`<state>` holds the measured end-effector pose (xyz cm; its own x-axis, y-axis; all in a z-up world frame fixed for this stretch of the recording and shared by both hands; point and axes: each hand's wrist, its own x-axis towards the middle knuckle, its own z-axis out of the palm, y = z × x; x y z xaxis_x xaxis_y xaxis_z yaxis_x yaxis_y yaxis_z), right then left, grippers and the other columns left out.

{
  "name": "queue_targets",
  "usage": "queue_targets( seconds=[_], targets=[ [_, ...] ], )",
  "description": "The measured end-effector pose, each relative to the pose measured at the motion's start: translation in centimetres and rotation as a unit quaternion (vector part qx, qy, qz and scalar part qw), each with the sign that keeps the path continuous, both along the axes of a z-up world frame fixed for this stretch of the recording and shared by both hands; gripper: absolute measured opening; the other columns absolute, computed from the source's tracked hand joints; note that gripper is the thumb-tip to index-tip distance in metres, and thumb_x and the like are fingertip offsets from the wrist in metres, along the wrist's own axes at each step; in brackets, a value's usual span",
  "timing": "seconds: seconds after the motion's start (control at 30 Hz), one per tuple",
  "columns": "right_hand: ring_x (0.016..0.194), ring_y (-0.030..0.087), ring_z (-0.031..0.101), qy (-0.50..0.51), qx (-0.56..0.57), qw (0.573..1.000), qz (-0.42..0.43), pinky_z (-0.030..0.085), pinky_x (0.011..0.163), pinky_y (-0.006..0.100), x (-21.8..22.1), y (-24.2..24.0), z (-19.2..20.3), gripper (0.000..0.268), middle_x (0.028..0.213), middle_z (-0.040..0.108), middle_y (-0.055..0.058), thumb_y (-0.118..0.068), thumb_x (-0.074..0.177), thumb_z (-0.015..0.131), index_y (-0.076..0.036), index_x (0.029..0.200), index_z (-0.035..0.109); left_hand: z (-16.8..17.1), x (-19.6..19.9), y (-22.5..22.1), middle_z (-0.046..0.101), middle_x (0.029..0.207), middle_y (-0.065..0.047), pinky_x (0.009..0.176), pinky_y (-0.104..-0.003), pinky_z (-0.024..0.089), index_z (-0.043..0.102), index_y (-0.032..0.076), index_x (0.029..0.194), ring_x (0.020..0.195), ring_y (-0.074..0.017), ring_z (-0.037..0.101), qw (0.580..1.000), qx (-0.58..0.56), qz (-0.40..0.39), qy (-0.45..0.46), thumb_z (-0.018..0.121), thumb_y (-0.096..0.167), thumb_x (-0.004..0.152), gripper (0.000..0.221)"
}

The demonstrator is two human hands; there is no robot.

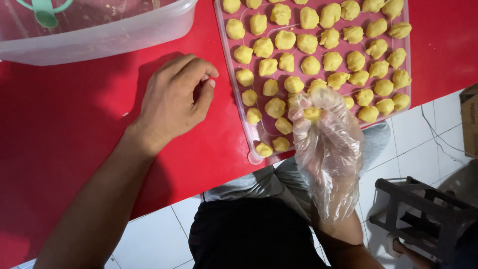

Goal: Shaping and placing small dough balls into a tray for baking.

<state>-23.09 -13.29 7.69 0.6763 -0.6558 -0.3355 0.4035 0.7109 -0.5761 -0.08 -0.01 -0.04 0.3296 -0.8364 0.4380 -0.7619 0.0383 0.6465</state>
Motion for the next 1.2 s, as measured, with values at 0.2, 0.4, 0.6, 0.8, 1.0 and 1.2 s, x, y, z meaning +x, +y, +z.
queue_targets(
  seconds=[0.2,0.4,0.6,0.8,1.0,1.2],
  targets=[
    [0.098,0.033,0.073,0.1,0.03,0.992,-0.066,0.065,0.084,0.029,0.8,0.0,0.7,0.032,0.116,0.068,0.028,0.011,0.091,0.062,0.007,0.123,0.064,-0.1,-0.1,0.0,0.064,0.086,-0.007,0.064,-0.038,0.049,0.063,0.003,0.099,0.076,-0.0248,0.058,1.0,0.014,0.006,0.005,0.064,-0.005,0.095,0.009],
    [0.065,0.013,0.051,-0.122,-0.1,0.979,0.127,0.045,0.057,0.022,1.2,-1.0,-0.5,0.017,0.076,0.055,0.002,-0.011,0.105,0.061,-0.003,0.107,0.076,-0.2,0.0,-0.2,0.064,0.086,-0.008,0.067,-0.037,0.05,0.065,0.001,0.099,0.075,-0.0232,0.057,1.0,-0.006,-0.003,0.002,0.064,-0.007,0.095,0.009],
    [0.054,0.008,0.037,-0.141,-0.083,0.972,0.171,0.032,0.046,0.022,0.5,-1.1,-1.3,0.032,0.064,0.047,-0.002,-0.034,0.112,0.05,-0.011,0.107,0.071,-0.3,0.1,-0.2,0.064,0.086,-0.008,0.066,-0.037,0.049,0.066,0.001,0.1,0.076,-0.0244,0.058,1.0,0.0,0.0,0.003,0.065,-0.006,0.096,0.008],
    [0.055,0.009,0.039,-0.143,-0.1,0.97,0.17,0.034,0.047,0.022,0.6,-1.0,-1.3,0.029,0.067,0.048,-0.001,-0.032,0.111,0.052,-0.009,0.104,0.069,-0.4,0.0,-0.2,0.063,0.086,-0.009,0.065,-0.036,0.049,0.066,0.0,0.1,0.075,-0.0236,0.057,1.0,-0.004,-0.001,0.001,0.065,-0.007,0.097,0.008],
    [0.057,0.01,0.04,-0.146,-0.119,0.967,0.17,0.036,0.049,0.023,0.8,-0.9,-1.3,0.027,0.07,0.048,0.0,-0.03,0.109,0.053,-0.008,0.101,0.067,-0.3,0.0,-0.1,0.065,0.088,-0.009,0.066,-0.037,0.05,0.067,0.0,0.102,0.076,-0.0238,0.058,1.0,0.0,0.005,0.005,0.065,-0.006,0.096,0.009],
    [0.059,0.011,0.041,-0.146,-0.14,0.965,0.168,0.038,0.051,0.023,0.8,-1.0,-1.3,0.025,0.073,0.049,0.001,-0.027,0.108,0.055,-0.007,0.098,0.065,-0.5,0.0,-0.2,0.064,0.088,-0.009,0.065,-0.035,0.051,0.067,-0.001,0.102,0.077,-0.0226,0.06,1.0,-0.007,0.003,0.004,0.064,-0.008,0.097,0.009]
  ],
)
